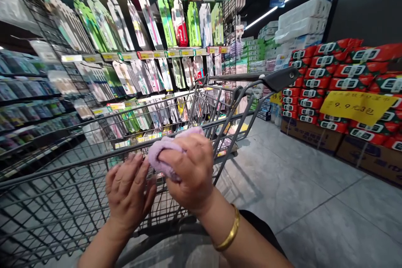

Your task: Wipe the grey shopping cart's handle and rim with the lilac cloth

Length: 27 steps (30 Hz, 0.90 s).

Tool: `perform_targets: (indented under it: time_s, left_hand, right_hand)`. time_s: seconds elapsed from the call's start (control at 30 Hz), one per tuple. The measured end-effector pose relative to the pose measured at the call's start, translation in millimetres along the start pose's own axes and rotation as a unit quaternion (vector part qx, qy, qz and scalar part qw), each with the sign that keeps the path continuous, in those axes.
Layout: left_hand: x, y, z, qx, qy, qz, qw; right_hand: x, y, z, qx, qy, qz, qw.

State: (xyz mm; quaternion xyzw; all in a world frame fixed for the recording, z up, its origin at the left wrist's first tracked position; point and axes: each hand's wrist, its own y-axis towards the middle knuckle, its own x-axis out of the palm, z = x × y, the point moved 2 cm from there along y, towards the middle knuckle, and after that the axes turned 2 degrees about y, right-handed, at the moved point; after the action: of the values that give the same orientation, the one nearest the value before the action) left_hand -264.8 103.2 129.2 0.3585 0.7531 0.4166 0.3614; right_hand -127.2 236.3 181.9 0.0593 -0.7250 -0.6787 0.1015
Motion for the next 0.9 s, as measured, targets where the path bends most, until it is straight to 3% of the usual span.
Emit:
perform_targets:
  time_s: [0.13, 0.23, 0.3, 0.37, 0.47, 0.57, 0.63, 0.77, 0.83, 0.9]
  left_hand:
    - [2.2, -1, -3, -0.003, -0.018, 0.047, 0.999]
    - [6.9, -3, -7, -0.023, -0.026, 0.067, 0.997]
    - [8.2, -3, -9, -0.03, -0.024, 0.073, 0.997]
    - [7.5, -1, -9, -0.028, -0.014, 0.064, 0.997]
    - [4.3, 3, -8, -0.04, -0.002, 0.04, 0.998]
    - [2.3, 6, -6, -0.055, 0.006, 0.031, 0.998]
    - [3.0, 5, -7, -0.057, 0.01, 0.032, 0.998]
    - [7.3, 1, -9, -0.054, -0.004, 0.043, 0.998]
    - [9.0, -1, -10, -0.05, -0.009, 0.045, 0.998]
    - [10.1, -1, -10, -0.049, -0.006, 0.036, 0.998]
  right_hand:
    - [28, -31, -13, -0.056, -0.004, -0.038, 0.998]
    - [37, -37, -23, 0.008, 0.081, -0.056, 0.995]
    - [29, -27, -26, 0.043, 0.142, -0.068, 0.987]
    - [12, -10, -22, 0.046, 0.137, -0.058, 0.988]
    - [-16, 12, -5, 0.039, 0.015, 0.023, 0.999]
    - [-18, 10, 8, 0.033, -0.068, 0.058, 0.995]
    - [-3, -5, 7, 0.013, -0.076, 0.028, 0.997]
    - [32, -41, -9, -0.07, -0.051, -0.09, 0.992]
    - [34, -42, -13, -0.087, -0.04, -0.118, 0.988]
    - [23, -29, -9, -0.072, -0.036, -0.099, 0.992]
